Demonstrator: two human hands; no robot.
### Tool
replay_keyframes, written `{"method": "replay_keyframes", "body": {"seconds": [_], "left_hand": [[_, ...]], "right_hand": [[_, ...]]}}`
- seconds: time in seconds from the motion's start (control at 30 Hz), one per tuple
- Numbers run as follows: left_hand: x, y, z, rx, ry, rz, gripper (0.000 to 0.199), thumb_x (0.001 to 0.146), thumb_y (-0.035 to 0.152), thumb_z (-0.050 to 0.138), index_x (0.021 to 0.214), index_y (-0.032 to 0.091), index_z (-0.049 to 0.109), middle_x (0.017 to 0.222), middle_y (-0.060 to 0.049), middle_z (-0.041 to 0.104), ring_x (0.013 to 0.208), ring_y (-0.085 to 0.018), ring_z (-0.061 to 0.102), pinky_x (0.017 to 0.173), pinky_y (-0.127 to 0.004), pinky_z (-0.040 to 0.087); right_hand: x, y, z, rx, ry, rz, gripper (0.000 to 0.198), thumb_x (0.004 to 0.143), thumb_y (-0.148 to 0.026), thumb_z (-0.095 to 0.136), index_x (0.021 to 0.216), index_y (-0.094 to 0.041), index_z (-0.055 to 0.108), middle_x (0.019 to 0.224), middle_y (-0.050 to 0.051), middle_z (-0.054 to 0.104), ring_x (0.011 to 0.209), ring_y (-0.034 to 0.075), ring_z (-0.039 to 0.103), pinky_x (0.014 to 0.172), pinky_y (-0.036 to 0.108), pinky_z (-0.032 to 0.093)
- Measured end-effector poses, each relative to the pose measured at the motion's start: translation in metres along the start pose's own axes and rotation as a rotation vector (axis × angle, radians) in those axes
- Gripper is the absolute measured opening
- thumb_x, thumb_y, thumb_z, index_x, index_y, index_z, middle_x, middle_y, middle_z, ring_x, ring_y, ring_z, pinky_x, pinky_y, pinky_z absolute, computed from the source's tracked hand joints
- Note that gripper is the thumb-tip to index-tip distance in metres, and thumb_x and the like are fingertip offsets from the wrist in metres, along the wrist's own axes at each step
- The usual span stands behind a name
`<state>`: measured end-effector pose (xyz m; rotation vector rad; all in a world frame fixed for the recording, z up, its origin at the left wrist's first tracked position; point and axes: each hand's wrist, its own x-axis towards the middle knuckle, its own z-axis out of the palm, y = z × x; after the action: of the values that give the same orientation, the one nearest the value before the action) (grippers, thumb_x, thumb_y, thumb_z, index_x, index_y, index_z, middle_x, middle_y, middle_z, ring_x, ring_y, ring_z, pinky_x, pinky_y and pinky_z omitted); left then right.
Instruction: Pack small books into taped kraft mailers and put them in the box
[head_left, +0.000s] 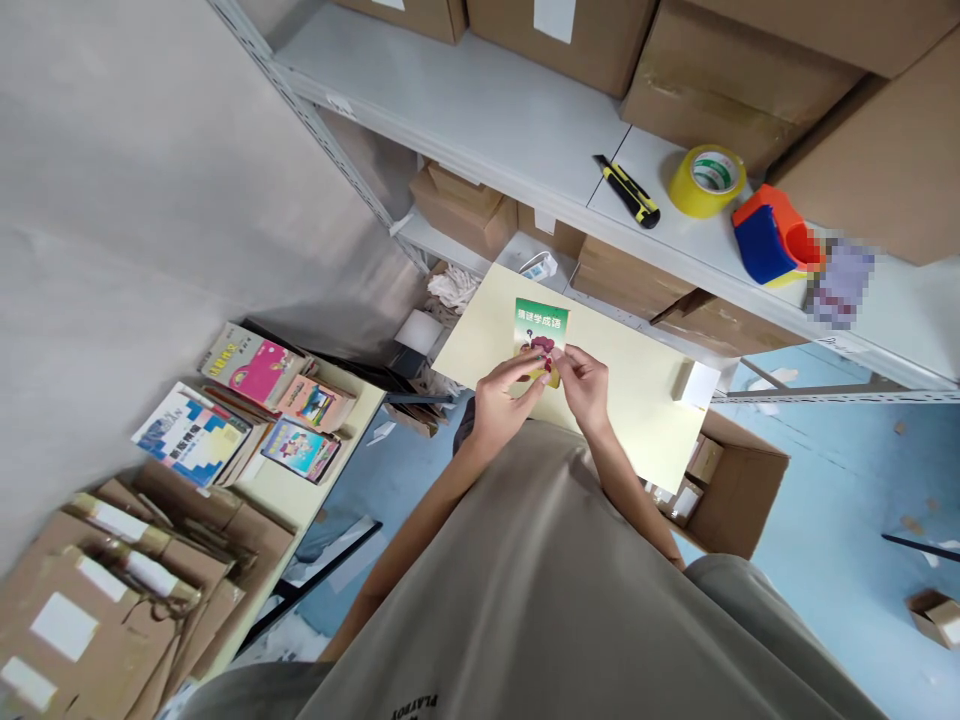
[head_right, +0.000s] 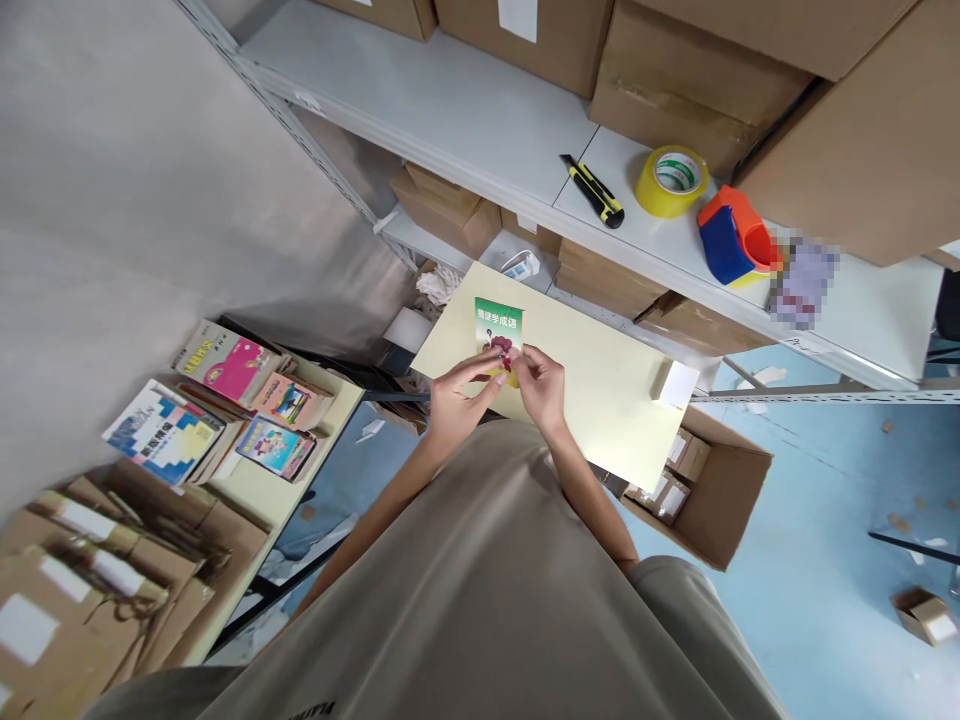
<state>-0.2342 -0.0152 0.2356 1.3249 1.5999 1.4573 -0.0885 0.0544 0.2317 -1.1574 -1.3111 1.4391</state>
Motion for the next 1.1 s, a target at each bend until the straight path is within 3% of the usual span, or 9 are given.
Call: {"method": "replay_keyframes", "body": {"seconds": [0.1, 0.17, 0.27, 0.5, 0.6, 0.7, 0.8, 0.97, 1.1], "left_hand": [[0.009, -0.007, -0.015, 0.008, 0.134, -0.06, 0.052, 0.103, 0.063, 0.084, 0.139, 0.025, 0.086, 0.151, -0.015, 0.081, 0.128, -0.029, 0.082, 0.095, -0.038, 0.071], [0.015, -0.013, -0.026, -0.061, 0.14, -0.18, 0.06, 0.096, 0.07, 0.089, 0.13, 0.022, 0.089, 0.137, -0.015, 0.087, 0.11, -0.027, 0.083, 0.086, -0.035, 0.068], [0.019, -0.019, -0.035, -0.222, 0.04, -0.373, 0.065, 0.085, 0.079, 0.094, 0.107, 0.018, 0.093, 0.104, -0.012, 0.09, 0.09, -0.025, 0.081, 0.079, -0.034, 0.065], [0.017, -0.022, -0.026, -0.349, 0.108, -0.453, 0.064, 0.073, 0.076, 0.103, 0.097, 0.018, 0.094, 0.095, -0.01, 0.09, 0.084, -0.024, 0.081, 0.08, -0.035, 0.067], [0.014, -0.022, -0.023, -0.327, 0.145, -0.426, 0.062, 0.077, 0.075, 0.1, 0.099, 0.018, 0.095, 0.096, -0.009, 0.09, 0.084, -0.024, 0.083, 0.079, -0.036, 0.07], [0.011, -0.019, -0.02, -0.242, 0.197, -0.333, 0.057, 0.085, 0.072, 0.097, 0.104, 0.018, 0.096, 0.101, -0.009, 0.092, 0.089, -0.028, 0.086, 0.083, -0.04, 0.074], [0.004, -0.013, -0.013, -0.152, 0.224, -0.195, 0.049, 0.095, 0.066, 0.091, 0.112, 0.02, 0.096, 0.11, -0.01, 0.093, 0.098, -0.03, 0.09, 0.092, -0.045, 0.077], [-0.006, -0.009, -0.003, 0.024, 0.114, 0.042, 0.03, 0.109, 0.051, 0.079, 0.121, 0.029, 0.095, 0.126, -0.006, 0.092, 0.113, -0.029, 0.091, 0.11, -0.05, 0.076], [-0.004, -0.013, -0.013, 0.057, 0.053, 0.018, 0.035, 0.105, 0.053, 0.085, 0.129, 0.029, 0.093, 0.132, -0.007, 0.09, 0.114, -0.029, 0.089, 0.108, -0.05, 0.076]], "right_hand": [[0.007, -0.002, -0.013, 0.089, -0.067, 0.106, 0.06, 0.088, -0.085, 0.088, 0.091, -0.025, 0.083, 0.075, 0.0, 0.071, 0.073, 0.018, 0.067, 0.067, 0.031, 0.058], [0.007, -0.004, -0.019, 0.163, -0.106, 0.165, 0.061, 0.085, -0.085, 0.091, 0.087, -0.025, 0.081, 0.075, -0.001, 0.069, 0.07, 0.017, 0.064, 0.064, 0.03, 0.055], [0.004, -0.003, -0.023, 0.21, -0.126, 0.206, 0.061, 0.082, -0.084, 0.094, 0.086, -0.025, 0.081, 0.073, -0.001, 0.068, 0.066, 0.016, 0.061, 0.06, 0.029, 0.052], [0.003, 0.014, -0.021, 0.156, -0.101, 0.197, 0.06, 0.087, -0.081, 0.091, 0.109, -0.026, 0.088, 0.097, 0.005, 0.088, 0.091, 0.026, 0.083, 0.079, 0.039, 0.07], [0.004, 0.015, -0.019, -0.019, 0.072, 0.042, 0.059, 0.09, -0.076, 0.09, 0.125, -0.028, 0.086, 0.121, 0.01, 0.09, 0.109, 0.03, 0.085, 0.089, 0.045, 0.073], [0.0, 0.006, -0.015, -0.236, 0.136, -0.151, 0.042, 0.103, -0.066, 0.08, 0.12, -0.029, 0.089, 0.139, 0.012, 0.086, 0.127, 0.031, 0.083, 0.097, 0.046, 0.073], [-0.007, -0.004, -0.006, -0.254, 0.019, -0.147, 0.04, 0.108, -0.066, 0.074, 0.116, -0.03, 0.091, 0.131, 0.011, 0.089, 0.123, 0.03, 0.085, 0.096, 0.045, 0.074], [-0.011, -0.003, 0.009, -0.129, -0.094, -0.048, 0.051, 0.095, -0.073, 0.089, 0.122, -0.029, 0.089, 0.124, 0.007, 0.091, 0.114, 0.03, 0.086, 0.097, 0.044, 0.075], [-0.004, 0.003, 0.001, -0.095, -0.067, -0.03, 0.053, 0.098, -0.079, 0.08, 0.101, -0.026, 0.086, 0.091, 0.003, 0.084, 0.083, 0.022, 0.077, 0.08, 0.037, 0.07]]}}
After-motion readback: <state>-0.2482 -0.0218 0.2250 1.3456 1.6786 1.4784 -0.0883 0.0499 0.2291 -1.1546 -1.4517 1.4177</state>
